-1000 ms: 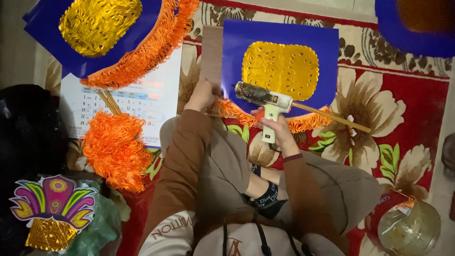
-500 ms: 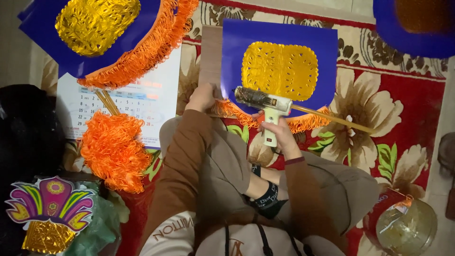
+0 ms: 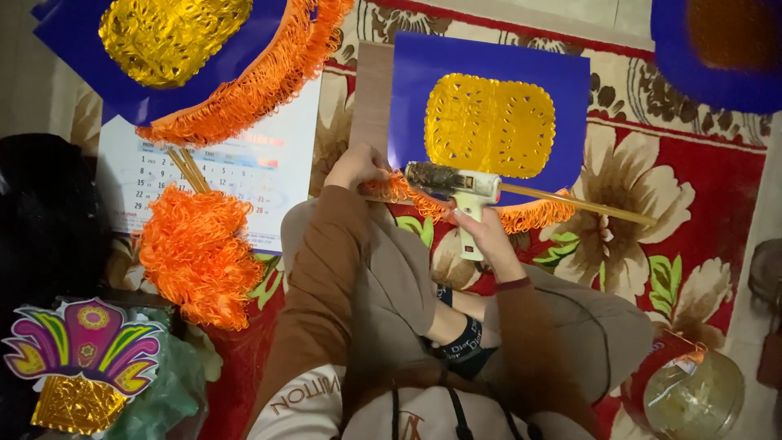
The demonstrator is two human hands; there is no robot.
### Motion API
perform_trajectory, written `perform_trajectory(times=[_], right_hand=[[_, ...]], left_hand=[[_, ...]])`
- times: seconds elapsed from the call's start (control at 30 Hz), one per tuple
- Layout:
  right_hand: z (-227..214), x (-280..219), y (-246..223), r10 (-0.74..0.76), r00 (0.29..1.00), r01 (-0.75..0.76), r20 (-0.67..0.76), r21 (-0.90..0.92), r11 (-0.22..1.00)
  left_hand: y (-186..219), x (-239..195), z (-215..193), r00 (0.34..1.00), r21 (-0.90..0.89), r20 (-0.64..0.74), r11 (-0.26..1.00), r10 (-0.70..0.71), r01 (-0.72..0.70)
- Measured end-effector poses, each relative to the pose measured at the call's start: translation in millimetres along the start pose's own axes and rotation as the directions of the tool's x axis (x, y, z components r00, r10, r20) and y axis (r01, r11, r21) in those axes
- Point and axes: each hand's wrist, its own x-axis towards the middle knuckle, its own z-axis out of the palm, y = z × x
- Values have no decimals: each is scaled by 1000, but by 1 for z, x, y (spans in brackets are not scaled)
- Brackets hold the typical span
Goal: Attaching orange decorative fringe to the edges of blue and gold panels using a hot glue gun.
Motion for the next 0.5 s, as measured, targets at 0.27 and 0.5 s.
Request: perform_trajectory(times=[0.27,0.5], right_hand=[[-2,5,9,-29,999,26,-26,-100,995],[-20,15,26,-27,1000,31,15,-293,956]], left_hand=[[-9,9,-2,993,76,-118,996,-27,37],[4,0,-7,985,67,-167,997,-36,47]])
